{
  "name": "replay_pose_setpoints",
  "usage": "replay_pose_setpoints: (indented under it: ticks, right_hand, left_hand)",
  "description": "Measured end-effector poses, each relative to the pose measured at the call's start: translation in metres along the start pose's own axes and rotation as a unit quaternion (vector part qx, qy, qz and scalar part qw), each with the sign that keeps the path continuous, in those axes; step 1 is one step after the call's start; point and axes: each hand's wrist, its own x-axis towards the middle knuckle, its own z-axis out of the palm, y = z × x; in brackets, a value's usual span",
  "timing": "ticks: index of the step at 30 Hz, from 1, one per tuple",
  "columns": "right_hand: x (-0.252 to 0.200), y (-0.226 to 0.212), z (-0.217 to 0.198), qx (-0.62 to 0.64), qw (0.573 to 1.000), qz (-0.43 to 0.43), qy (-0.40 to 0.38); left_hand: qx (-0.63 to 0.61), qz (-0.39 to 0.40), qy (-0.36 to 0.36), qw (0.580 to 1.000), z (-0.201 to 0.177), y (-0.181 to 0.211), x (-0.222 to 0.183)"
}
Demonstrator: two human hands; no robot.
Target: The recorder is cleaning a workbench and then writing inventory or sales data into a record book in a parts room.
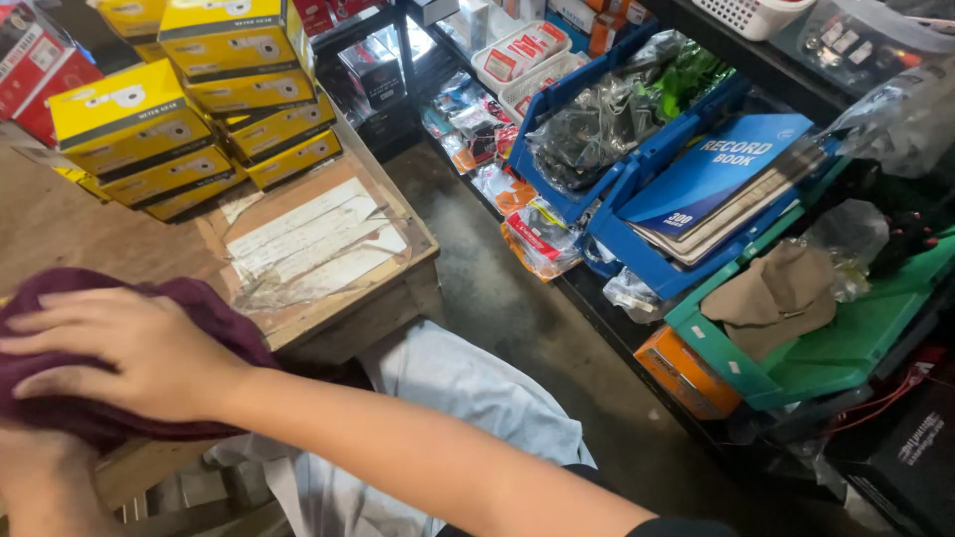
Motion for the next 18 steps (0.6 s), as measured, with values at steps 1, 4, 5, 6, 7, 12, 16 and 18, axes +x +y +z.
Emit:
replay_pose_setpoints:
  ticks: [1,4,5,6,7,12,16,18]
  right_hand:
    - [0.003,-0.005,0.0,0.0,1.0,0.002,0.001]
    - [0.013,-0.021,-0.006,-0.031,0.999,0.008,0.005]
    - [0.018,-0.025,-0.011,0.004,0.999,0.024,0.023]
    - [0.024,-0.029,-0.016,0.039,0.998,0.039,0.04]
    - [-0.002,0.009,0.016,0.038,0.998,0.04,0.042]
    - [0.016,0.087,0.047,-0.159,0.962,0.109,-0.194]
    - [0.044,0.092,0.014,0.305,0.876,0.361,-0.1]
    - [0.039,0.107,0.018,0.464,0.806,0.361,-0.07]
  left_hand:
    - [0.001,-0.002,0.0,1.0,0.008,0.002,-0.001]
    - [-0.094,-0.04,0.023,0.995,0.026,0.005,-0.003]
    - [0.106,0.067,-0.068,0.99,0.03,0.004,-0.003]
    - [0.295,0.174,-0.151,0.927,0.034,0.004,-0.003]
    - [0.295,0.174,-0.152,0.927,0.028,0.001,-0.004]
    - [0.466,0.052,-0.012,0.883,0.01,-0.007,-0.007]
    - [0.501,0.181,-0.074,0.843,0.074,0.012,-0.021]
    - [0.715,0.302,-0.009,0.63,0.099,0.018,-0.028]
